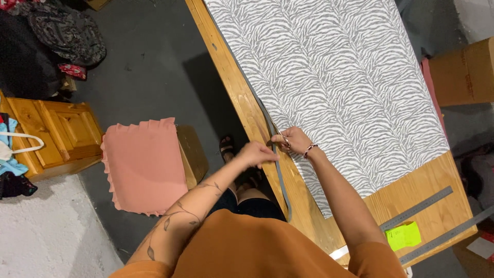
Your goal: The person uses scissors to cut a piece of zebra-print fabric on a wooden table, then cuts a strip from a large roll of dark gray fabric. They fold the cut zebra-print piece and place it on a nearby surface, then unfold the gray fabric roll and place a zebra-print piece on top of it.
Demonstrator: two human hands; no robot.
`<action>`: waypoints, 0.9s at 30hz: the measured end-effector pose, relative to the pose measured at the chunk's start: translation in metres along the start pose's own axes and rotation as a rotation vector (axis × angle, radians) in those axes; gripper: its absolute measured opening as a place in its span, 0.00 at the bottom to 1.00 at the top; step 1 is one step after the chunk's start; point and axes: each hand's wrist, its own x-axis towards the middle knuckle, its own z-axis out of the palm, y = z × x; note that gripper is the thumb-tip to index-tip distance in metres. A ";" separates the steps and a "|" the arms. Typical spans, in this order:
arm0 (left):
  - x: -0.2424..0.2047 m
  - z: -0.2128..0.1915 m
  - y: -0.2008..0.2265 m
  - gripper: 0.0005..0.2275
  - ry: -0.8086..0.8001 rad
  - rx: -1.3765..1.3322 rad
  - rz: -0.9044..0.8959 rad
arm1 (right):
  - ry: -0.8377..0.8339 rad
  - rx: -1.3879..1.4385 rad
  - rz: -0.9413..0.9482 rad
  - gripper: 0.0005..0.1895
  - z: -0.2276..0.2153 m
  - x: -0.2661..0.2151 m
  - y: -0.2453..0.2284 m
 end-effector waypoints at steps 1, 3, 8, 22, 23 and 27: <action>0.008 -0.011 0.005 0.15 -0.002 -0.001 0.000 | 0.001 0.000 0.002 0.28 0.000 -0.001 -0.001; 0.025 -0.033 0.016 0.20 0.194 -0.077 0.008 | 0.011 0.021 0.002 0.30 -0.002 -0.002 -0.003; 0.085 -0.060 0.005 0.17 0.415 -0.222 -0.002 | 0.006 0.019 -0.003 0.29 -0.004 -0.003 -0.002; 0.106 -0.049 0.002 0.14 0.494 -0.348 -0.041 | -0.016 -0.018 0.010 0.30 -0.003 0.014 0.003; 0.106 -0.049 0.003 0.14 0.495 -0.348 -0.049 | -0.019 -0.021 0.008 0.31 -0.003 0.016 0.003; 0.109 -0.051 0.000 0.16 0.490 -0.345 -0.043 | -0.011 -0.030 0.007 0.32 -0.001 0.018 0.004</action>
